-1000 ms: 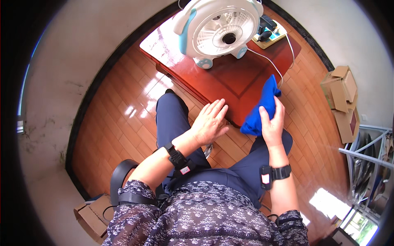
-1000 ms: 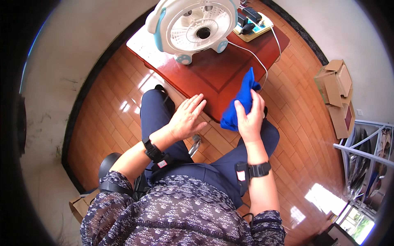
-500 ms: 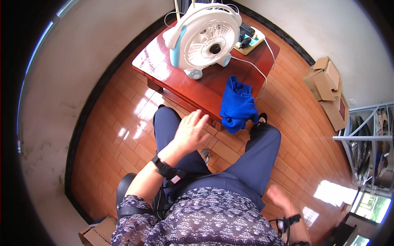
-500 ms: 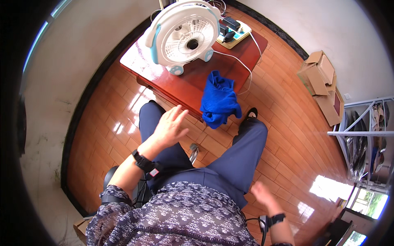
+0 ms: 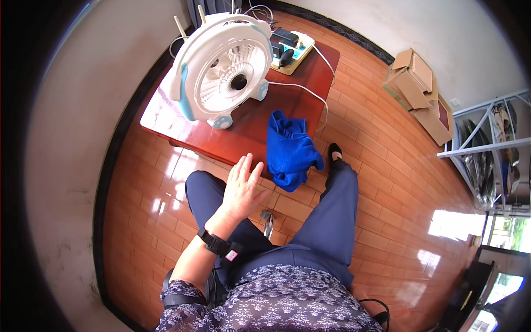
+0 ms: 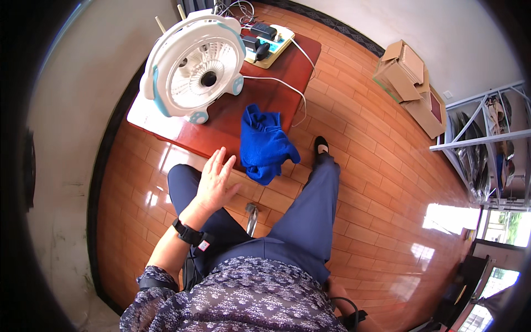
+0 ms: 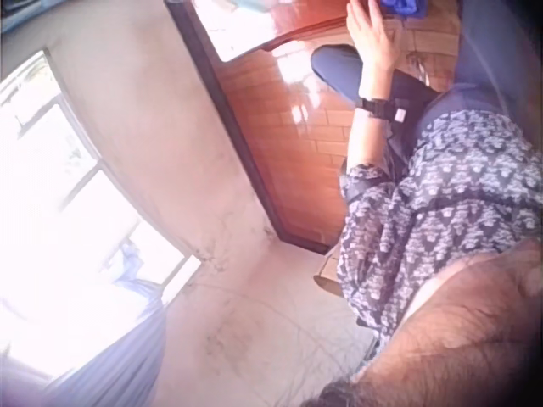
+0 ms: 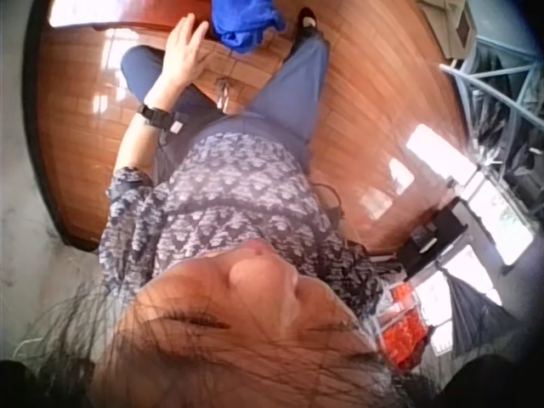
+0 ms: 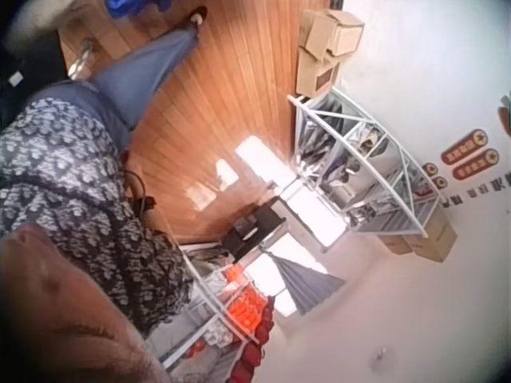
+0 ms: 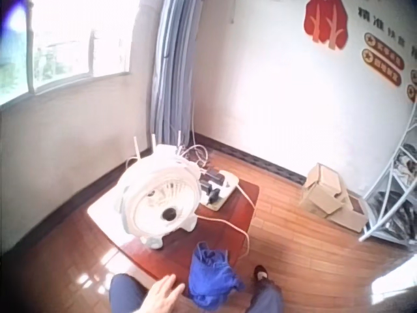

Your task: Wiping a wooden table and a small portable fan with a blue cloth.

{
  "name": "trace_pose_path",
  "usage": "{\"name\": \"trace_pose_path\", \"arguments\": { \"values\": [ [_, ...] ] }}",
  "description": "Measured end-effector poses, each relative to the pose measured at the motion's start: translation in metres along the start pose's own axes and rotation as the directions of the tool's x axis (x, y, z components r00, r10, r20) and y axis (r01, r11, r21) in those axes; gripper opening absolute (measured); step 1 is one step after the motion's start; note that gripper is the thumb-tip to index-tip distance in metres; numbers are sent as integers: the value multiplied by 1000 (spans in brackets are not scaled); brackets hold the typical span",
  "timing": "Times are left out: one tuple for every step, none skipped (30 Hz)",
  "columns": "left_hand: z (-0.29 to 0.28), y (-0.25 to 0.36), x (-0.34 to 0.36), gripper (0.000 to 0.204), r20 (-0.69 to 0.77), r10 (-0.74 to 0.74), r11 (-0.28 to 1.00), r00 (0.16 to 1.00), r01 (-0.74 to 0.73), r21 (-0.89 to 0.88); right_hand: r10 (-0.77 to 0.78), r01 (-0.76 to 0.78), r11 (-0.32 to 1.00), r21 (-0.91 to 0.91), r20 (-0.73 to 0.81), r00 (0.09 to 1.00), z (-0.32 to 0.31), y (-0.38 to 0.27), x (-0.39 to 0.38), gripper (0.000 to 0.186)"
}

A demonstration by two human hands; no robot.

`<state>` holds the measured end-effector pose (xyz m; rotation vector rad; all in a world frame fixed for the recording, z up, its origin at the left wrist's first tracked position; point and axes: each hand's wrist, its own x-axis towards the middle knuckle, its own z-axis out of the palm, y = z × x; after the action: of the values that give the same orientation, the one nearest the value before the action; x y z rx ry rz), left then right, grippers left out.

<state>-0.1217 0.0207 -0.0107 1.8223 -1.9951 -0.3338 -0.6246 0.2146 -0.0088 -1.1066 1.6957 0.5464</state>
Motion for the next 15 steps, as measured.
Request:
{"name": "trace_pose_path", "arguments": {
  "values": [
    [2, -1, 3, 84, 15, -2, 1000, 1000, 2, -10, 2, -2, 1000, -6, -1, 1000, -1, -1, 3, 57],
    [2, -2, 6, 84, 19, 1, 1000, 1000, 0, -12, 4, -4, 1000, -14, -1, 1000, 0, -2, 6, 57],
    [1, -1, 9, 88, 46, -22, 1000, 999, 22, -5, 9, -9, 1000, -23, -2, 1000, -4, -4, 8, 57],
    [1, 0, 11, 92, 74, -46, 999, 996, 45, 3, 14, -14, 999, -33, 0, 1000, -8, -7, 10, 57],
    [2, -3, 12, 96, 78, -54, 998, 995, 52, 21, 20, -20, 999, -44, 2, 1000, -12, -9, 12, 57],
    [4, -5, 12, 96, 80, -66, 997, 995, 64, 31, 25, -25, 998, -57, 5, 1000, -19, -12, 15, 57],
    [6, -7, 14, 96, 83, -77, 996, 994, 74, 41, 31, -30, 997, -70, 7, 1000, -25, -15, 18, 57],
    [7, -8, 13, 96, 97, -90, 995, 991, 85, 54, 36, -35, 996, -82, 10, 999, -32, -19, 21, 57],
    [6, -9, 11, 94, 90, -89, 994, 992, 83, 69, 38, -36, 995, -96, 14, 999, -39, -22, 26, 57],
    [7, -9, 9, 93, 81, -77, 995, 994, 71, 71, 39, -36, 993, -111, 18, 999, -48, -26, 31, 57],
    [8, -10, 8, 92, 70, -65, 995, 995, 60, 75, 38, -35, 992, -125, 21, 999, -57, -29, 37, 57],
    [9, -12, 6, 93, 70, -62, 995, 996, 56, 84, 36, -32, 989, -143, 29, 999, -67, -31, 43, 57],
    [10, -11, 5, 93, 72, -72, 994, 995, 65, 87, 33, -27, 987, -161, 36, 999, -76, -34, 49, 57],
    [11, -9, 5, 93, 80, -79, 993, 994, 71, 98, 30, -22, 985, -173, 41, 999, -84, -37, 54, 57],
    [12, -8, 6, 92, 85, -85, 991, 993, 76, 109, 26, -17, 983, -184, 43, 999, -92, -40, 59, 57]
  ]
}}
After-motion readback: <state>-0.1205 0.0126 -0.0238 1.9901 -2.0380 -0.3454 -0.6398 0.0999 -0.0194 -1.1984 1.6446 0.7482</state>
